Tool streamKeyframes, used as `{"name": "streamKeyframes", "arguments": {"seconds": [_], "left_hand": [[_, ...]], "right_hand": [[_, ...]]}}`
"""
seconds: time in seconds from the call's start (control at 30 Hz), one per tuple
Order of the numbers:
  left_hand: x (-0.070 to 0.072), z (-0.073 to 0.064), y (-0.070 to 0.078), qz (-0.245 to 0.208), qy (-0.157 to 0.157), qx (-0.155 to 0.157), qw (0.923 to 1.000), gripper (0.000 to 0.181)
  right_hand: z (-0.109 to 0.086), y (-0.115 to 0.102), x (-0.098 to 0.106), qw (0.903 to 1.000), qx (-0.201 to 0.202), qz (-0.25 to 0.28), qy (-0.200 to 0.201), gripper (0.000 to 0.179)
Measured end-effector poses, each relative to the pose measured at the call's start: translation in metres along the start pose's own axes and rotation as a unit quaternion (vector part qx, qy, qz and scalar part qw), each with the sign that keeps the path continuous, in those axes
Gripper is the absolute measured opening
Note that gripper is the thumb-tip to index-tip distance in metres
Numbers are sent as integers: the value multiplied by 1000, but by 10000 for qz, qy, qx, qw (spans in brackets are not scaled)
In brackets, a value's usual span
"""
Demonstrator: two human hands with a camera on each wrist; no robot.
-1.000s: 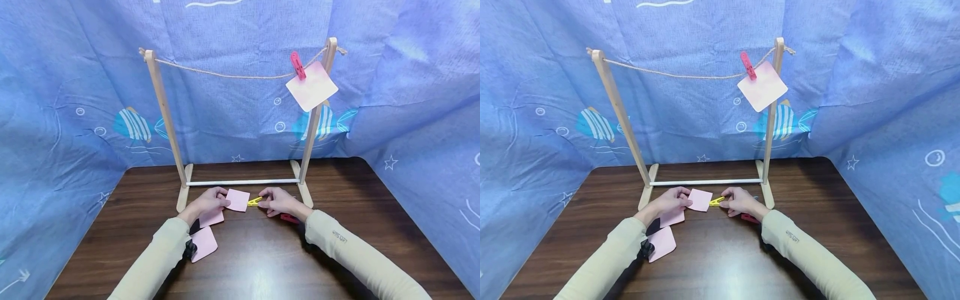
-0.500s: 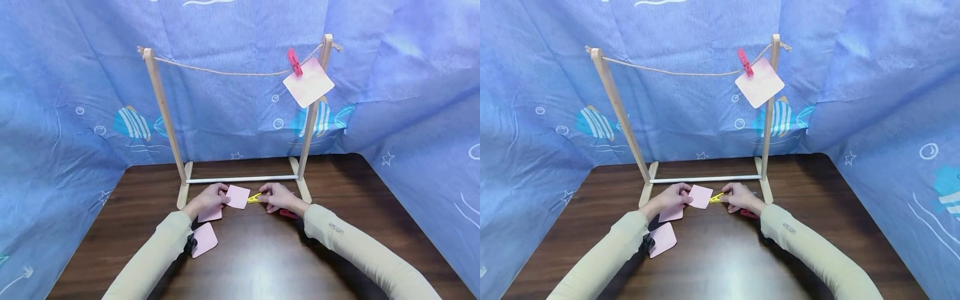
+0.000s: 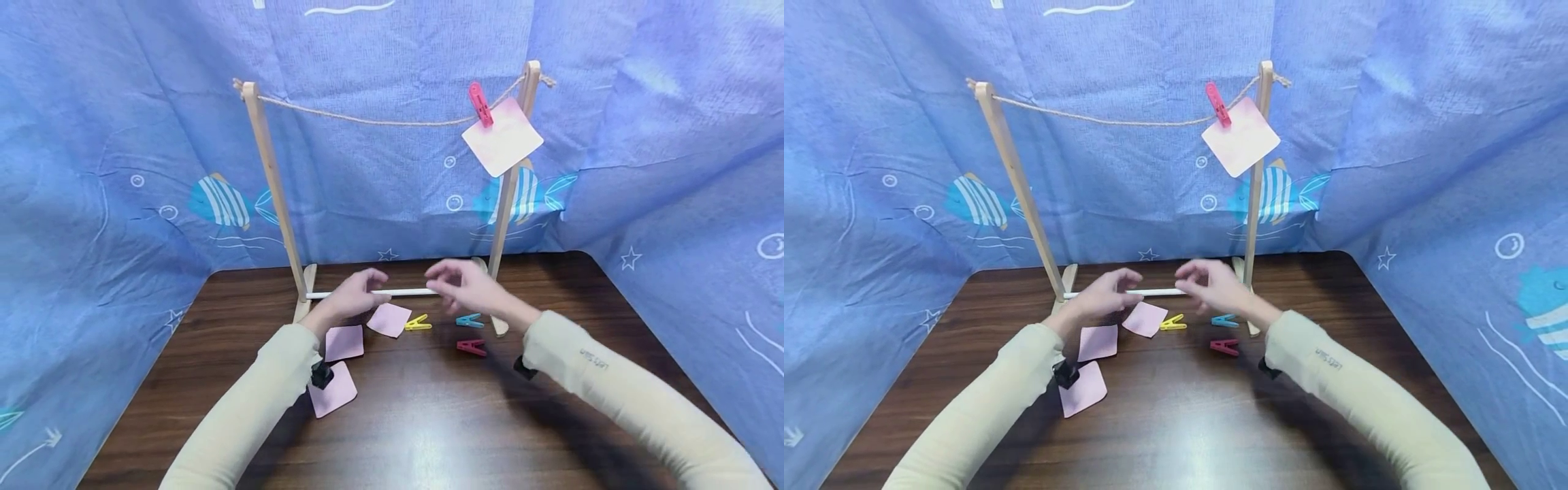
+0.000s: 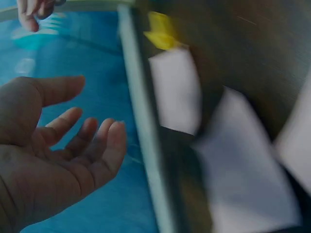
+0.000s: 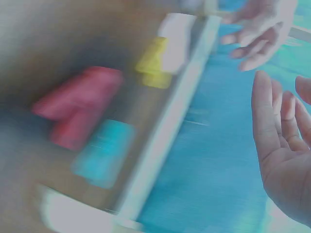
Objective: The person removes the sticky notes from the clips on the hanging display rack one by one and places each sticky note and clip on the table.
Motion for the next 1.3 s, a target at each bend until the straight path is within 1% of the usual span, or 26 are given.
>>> {"name": "streamKeyframes", "arguments": {"seconds": [0.07, 0.13, 0.23, 0.3, 0.37, 0.43, 0.57, 0.63, 0.73, 0.8, 0.83, 0.93, 0.97, 1.03, 1.1, 1.23, 1.3], "left_hand": [[6, 3, 19, -579, -51, -137, 9982, 48], [11, 5, 41, -1117, -103, -310, 9932, 51], [22, 8, 73, -1686, 43, -657, 9835, 54], [28, 9, 94, -1990, 185, -956, 9751, 55], [35, 11, 113, -2286, 366, -1253, 9647, 54], [41, 12, 130, -2593, 552, -1540, 9518, 54], [50, 16, 161, -3084, 881, -2018, 9254, 57], [53, 19, 174, -3283, 996, -2204, 9131, 61], [53, 26, 189, -3562, 1068, -2409, 8965, 68], [53, 31, 196, -3810, 1083, -2498, 8836, 71], [52, 34, 200, -3936, 1083, -2534, 8770, 72], [50, 42, 208, -4250, 1062, -2582, 8611, 72], [49, 45, 210, -4338, 1042, -2586, 8568, 71], [47, 50, 214, -4482, 999, -2568, 8504, 69], [44, 53, 219, -4601, 950, -2534, 8456, 68], [36, 59, 226, -4811, 786, -2489, 8369, 66], [31, 62, 230, -4884, 683, -2474, 8340, 65]], "right_hand": [[-5, -32, 15, 9998, 193, -84, -34, 31], [-10, -64, 28, 9986, 460, -226, -123, 32], [-21, -114, 45, 9948, 894, -439, -213, 31], [-28, -145, 57, 9912, 1196, -558, -135, 30], [-36, -173, 71, 9880, 1443, -539, 81, 29], [-41, -196, 86, 9847, 1643, -448, 359, 27], [-48, -232, 119, 9761, 1974, 23, 910, 28], [-48, -242, 133, 9728, 2009, 44, 1156, 31], [-43, -248, 149, 9726, 1814, -288, 1424, 39], [-38, -248, 157, 9750, 1537, -617, 1482, 46], [-36, -246, 160, 9768, 1409, -662, 1469, 50], [-30, -243, 169, 9802, 1067, -837, 1441, 57], [-29, -241, 171, 9807, 972, -881, 1453, 58], [-27, -240, 176, 9808, 829, -920, 1509, 60], [-25, -240, 180, 9793, 718, -1045, 1575, 60], [-20, -240, 185, 9773, 472, -1299, 1605, 62], [-17, -241, 186, 9764, 339, -1438, 1572, 63]]}}
Point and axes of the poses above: each hand's wrist, its own z-axis towards the middle knuckle, its own x-axis out of the back of the hand, y = z × x, the point moved 9 cm from there along z, towards the middle knuckle, and after that the axes turned 13 degrees about -y, right-handed, at the moved point
